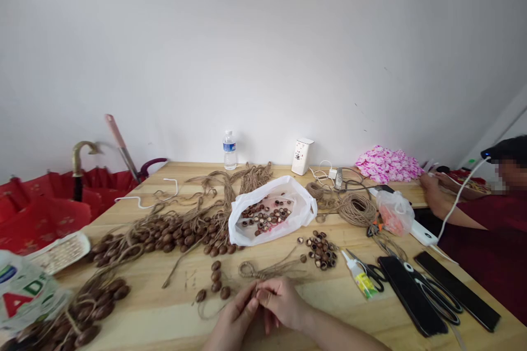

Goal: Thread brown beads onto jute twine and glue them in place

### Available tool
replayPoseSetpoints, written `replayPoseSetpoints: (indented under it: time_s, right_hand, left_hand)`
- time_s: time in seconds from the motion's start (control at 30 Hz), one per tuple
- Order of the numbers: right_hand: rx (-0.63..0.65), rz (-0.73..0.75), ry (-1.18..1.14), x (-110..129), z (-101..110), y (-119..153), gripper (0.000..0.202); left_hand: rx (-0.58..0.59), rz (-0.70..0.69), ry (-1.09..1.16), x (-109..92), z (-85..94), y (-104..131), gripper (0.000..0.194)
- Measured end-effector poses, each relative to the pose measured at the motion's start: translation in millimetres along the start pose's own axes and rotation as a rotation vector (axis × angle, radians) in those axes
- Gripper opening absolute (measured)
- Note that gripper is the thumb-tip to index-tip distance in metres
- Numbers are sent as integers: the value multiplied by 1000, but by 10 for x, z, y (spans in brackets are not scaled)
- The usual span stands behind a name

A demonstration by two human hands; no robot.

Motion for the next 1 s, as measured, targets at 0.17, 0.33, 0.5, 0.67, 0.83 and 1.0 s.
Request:
replayPoseSetpoints:
  time_s: [0.17, 0.33, 0.5, 0.67, 0.83, 1.0]
  right_hand:
    - [22, 4, -10, 21, 4, 7, 57]
    - [47, -4, -30, 21, 3, 3, 53]
    - [43, -21, -51, 10, 3, -6, 53]
    - [41, -11, -53, -26, 1, -14, 52]
    - [24, -3, -41, -9, 6, -7, 54]
    - [21, 2, -32, -13, 7, -6, 52]
  left_hand:
    - [-10, 4, 16, 51, 12, -10, 56]
    - [-32, 16, 36, 145, 38, -23, 56]
    - [-33, 20, 44, 199, 44, -33, 60]
    - [-20, 23, 21, 133, 27, -15, 59]
    - [-6, 1, -1, 43, 6, -7, 55]
    - [-27, 11, 3, 90, 29, 1, 55]
Point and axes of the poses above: each hand's wrist, its own y-axis away from the middle knuckle, its own z-axis out of the back of the hand, x = y × z, the point moved 6 cm from there along -y, towards the middle knuckle
